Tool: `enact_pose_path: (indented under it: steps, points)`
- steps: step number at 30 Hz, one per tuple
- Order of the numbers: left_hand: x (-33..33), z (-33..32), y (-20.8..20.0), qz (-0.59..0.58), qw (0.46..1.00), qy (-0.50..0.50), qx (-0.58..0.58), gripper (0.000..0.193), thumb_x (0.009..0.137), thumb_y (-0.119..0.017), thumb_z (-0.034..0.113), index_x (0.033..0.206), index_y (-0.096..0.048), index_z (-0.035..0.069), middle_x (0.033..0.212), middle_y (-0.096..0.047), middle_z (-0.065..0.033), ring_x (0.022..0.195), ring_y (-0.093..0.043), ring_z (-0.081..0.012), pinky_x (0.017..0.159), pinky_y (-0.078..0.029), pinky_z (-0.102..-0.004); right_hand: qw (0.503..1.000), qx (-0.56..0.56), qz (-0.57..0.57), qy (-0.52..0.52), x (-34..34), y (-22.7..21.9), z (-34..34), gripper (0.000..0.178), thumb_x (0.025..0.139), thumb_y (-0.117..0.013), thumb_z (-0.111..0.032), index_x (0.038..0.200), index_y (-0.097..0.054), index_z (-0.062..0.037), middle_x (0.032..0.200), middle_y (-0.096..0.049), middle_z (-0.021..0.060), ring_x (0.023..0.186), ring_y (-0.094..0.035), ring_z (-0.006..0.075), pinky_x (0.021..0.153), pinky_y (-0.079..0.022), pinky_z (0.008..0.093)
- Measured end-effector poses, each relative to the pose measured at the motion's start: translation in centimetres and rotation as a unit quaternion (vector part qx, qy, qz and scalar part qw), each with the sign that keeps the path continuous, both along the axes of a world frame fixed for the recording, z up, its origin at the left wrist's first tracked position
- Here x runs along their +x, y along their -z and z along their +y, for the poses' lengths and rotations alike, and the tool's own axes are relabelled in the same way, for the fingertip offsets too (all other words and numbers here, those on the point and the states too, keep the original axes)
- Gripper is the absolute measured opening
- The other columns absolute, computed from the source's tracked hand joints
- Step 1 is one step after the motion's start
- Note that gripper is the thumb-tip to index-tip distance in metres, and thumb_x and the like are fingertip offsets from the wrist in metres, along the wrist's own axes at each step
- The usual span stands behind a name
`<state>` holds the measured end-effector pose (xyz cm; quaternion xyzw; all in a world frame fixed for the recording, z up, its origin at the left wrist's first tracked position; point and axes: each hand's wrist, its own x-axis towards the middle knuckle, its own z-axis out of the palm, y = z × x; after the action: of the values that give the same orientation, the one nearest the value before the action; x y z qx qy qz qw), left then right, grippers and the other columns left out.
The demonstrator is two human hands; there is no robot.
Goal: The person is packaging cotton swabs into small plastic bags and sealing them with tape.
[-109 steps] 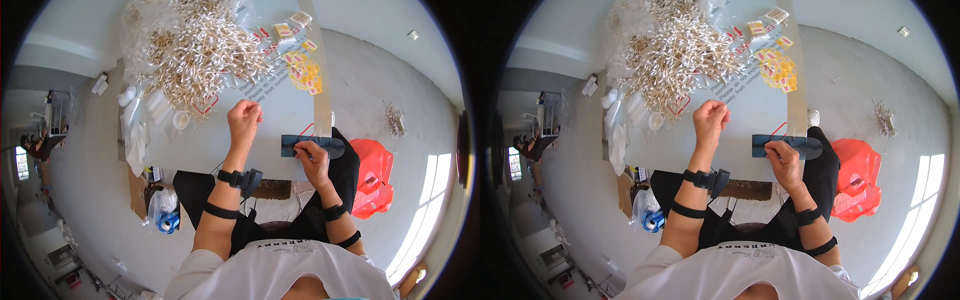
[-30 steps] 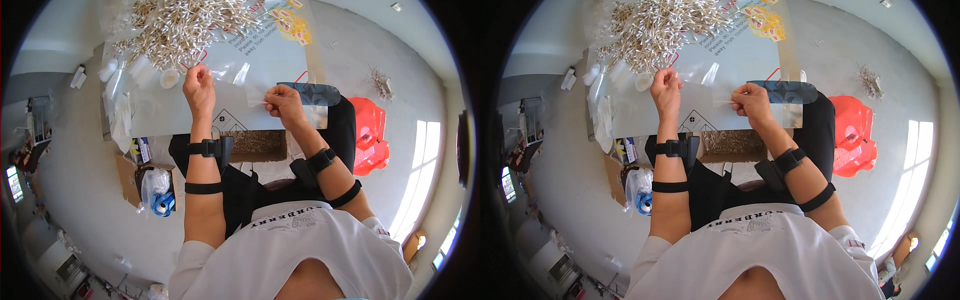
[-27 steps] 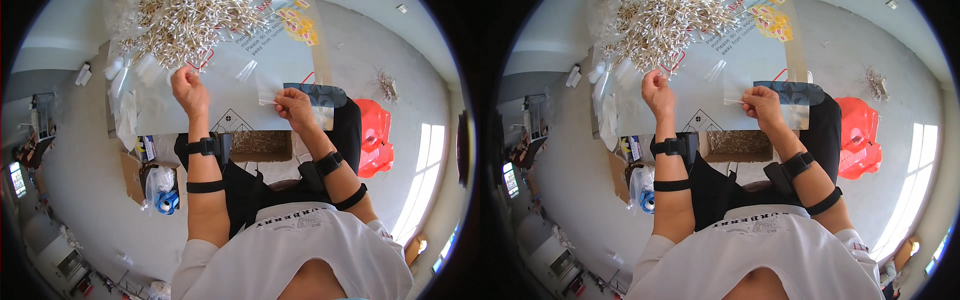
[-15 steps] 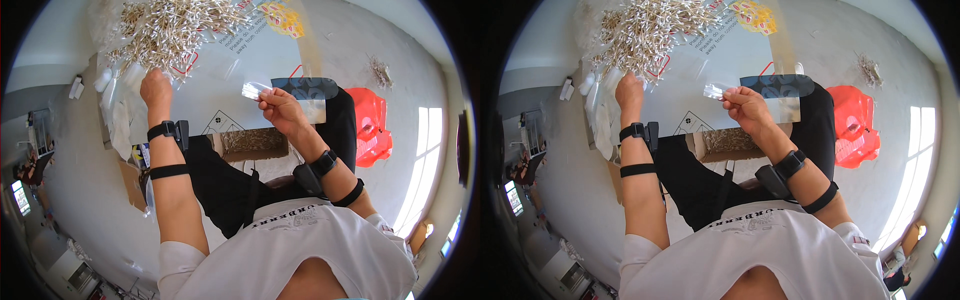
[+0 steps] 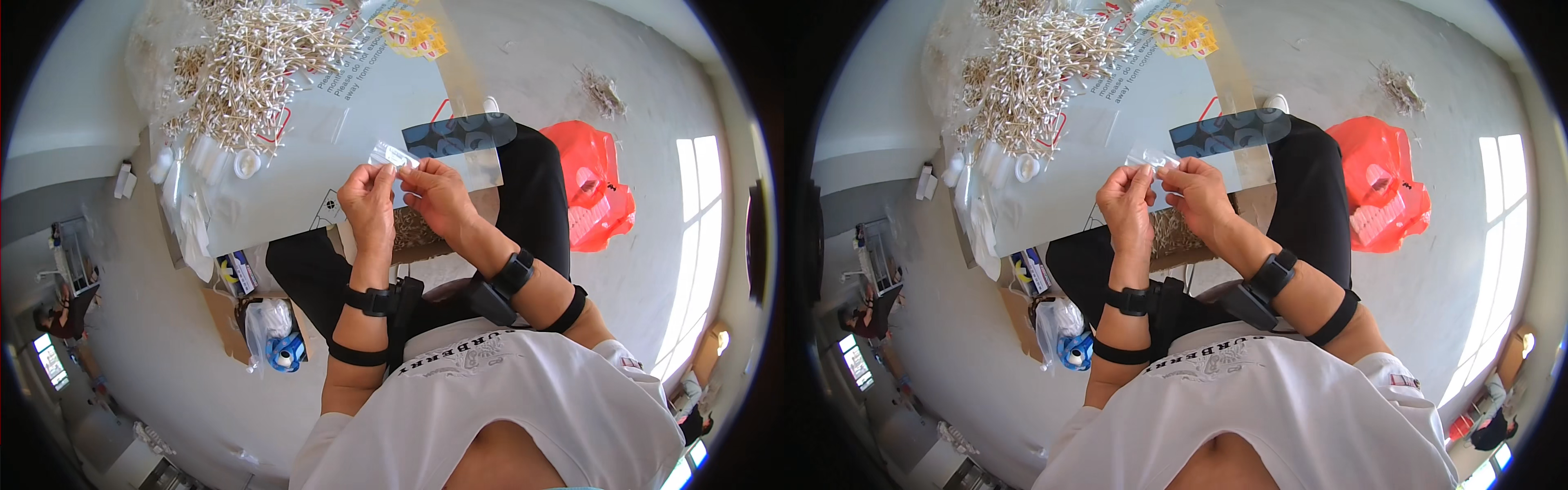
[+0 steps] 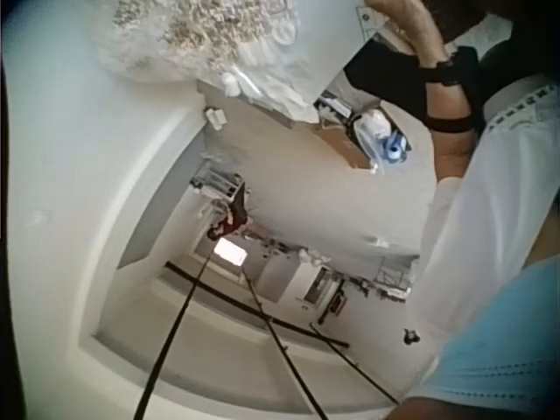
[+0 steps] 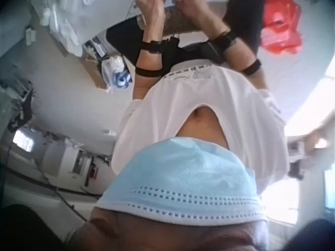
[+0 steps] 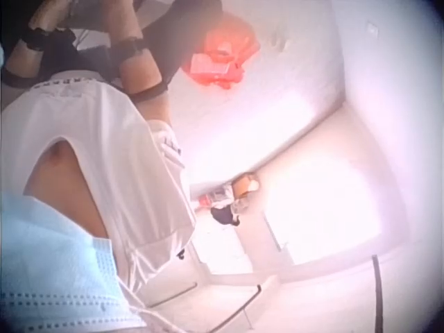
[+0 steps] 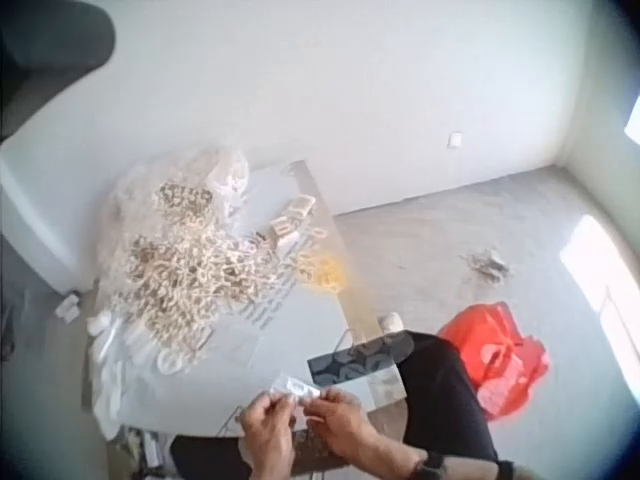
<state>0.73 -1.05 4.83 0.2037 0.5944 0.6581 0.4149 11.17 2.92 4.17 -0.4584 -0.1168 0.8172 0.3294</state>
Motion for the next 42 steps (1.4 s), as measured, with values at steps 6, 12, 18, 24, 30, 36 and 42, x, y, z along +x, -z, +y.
enact_pose_path:
  steps: [6,12,18,24,30,36,42]
  points:
    - [1.6,0.2,0.8,0.132,0.982,0.103,-0.085,0.028,0.085,-0.072,0.005,0.065,-0.052,0.002,0.061,-0.045,0.0069,0.059,-0.034,-0.0025,0.051,-0.028,-0.0225,0.933,0.322,-0.161,0.012,6.4,0.6,-1.1,0.021,0.085,-0.072,-0.007,0.101,-0.06,-0.0031,0.085,-0.06,-0.0001,0.08,-0.057,0.0071,0.071,-0.048,0.022]
    - [3.7,1.2,-0.5,0.012,0.983,0.175,-0.056,0.027,0.087,-0.072,0.009,0.067,-0.055,0.005,0.059,-0.049,0.004,0.051,-0.039,-0.0043,0.046,-0.029,-0.0207,0.889,0.408,-0.181,-0.103,7.9,-0.7,0.2,0.009,0.083,-0.068,-0.005,0.089,-0.066,0.0024,0.076,-0.068,0.0066,0.072,-0.061,0.0102,0.068,-0.05,0.0288]
    - [6.5,3.4,-1.3,-0.007,0.966,0.254,-0.049,0.028,0.088,-0.073,0.012,0.068,-0.054,0.006,0.058,-0.048,0.0036,0.049,-0.039,-0.0054,0.046,-0.03,-0.0198,0.855,0.458,-0.229,-0.084,10.6,-0.5,0.7,0.011,0.081,-0.067,-0.007,0.085,-0.066,0.0038,0.072,-0.066,0.0142,0.067,-0.062,0.0153,0.065,-0.05,0.0314]
    - [8.4,4.9,-0.8,0.009,0.957,0.284,-0.055,0.027,0.088,-0.072,0.01,0.069,-0.054,0.005,0.06,-0.048,0.0031,0.05,-0.038,-0.006,0.047,-0.031,-0.0203,0.879,0.404,-0.252,-0.021,12.5,0.0,2.0,0.014,0.073,-0.066,-0.009,0.075,-0.063,0.005,0.064,-0.062,0.0165,0.058,-0.06,0.0195,0.059,-0.049,0.0328]
    - [9.1,4.8,0.0,-0.018,0.951,0.302,-0.069,0.025,0.089,-0.07,0.007,0.07,-0.053,0.005,0.064,-0.05,0.003,0.052,-0.038,-0.006,0.048,-0.032,-0.0201,0.899,0.373,-0.207,-0.1,14.9,0.7,3.4,0.014,0.071,-0.064,-0.008,0.071,-0.061,0.0054,0.058,-0.057,0.0111,0.056,-0.053,0.0126,0.056,-0.046,0.0308]
    - [9.4,5.1,0.3,0.057,0.94,0.314,-0.121,0.018,0.085,-0.067,-0.001,0.073,-0.055,0.004,0.066,-0.05,0.0034,0.054,-0.04,-0.007,0.049,-0.034,-0.0214,0.891,0.342,-0.296,-0.045,15.6,1.5,3.8,0.014,0.069,-0.065,-0.01,0.068,-0.06,0.0034,0.058,-0.057,0.0111,0.055,-0.057,0.0168,0.053,-0.045,0.0347]
    - [11.7,6.6,-1.3,0.484,0.843,0.233,0.017,0.018,0.074,-0.068,-0.01,0.086,-0.059,-0.001,0.083,-0.056,-0.0058,0.069,-0.053,-0.0172,0.061,-0.046,-0.0273,0.664,0.564,-0.467,-0.148,14.7,-0.5,3.9,0.017,0.065,-0.068,-0.012,0.065,-0.055,-0.0021,0.06,-0.059,0.0169,0.061,-0.06,0.038,0.053,-0.047,0.0435]
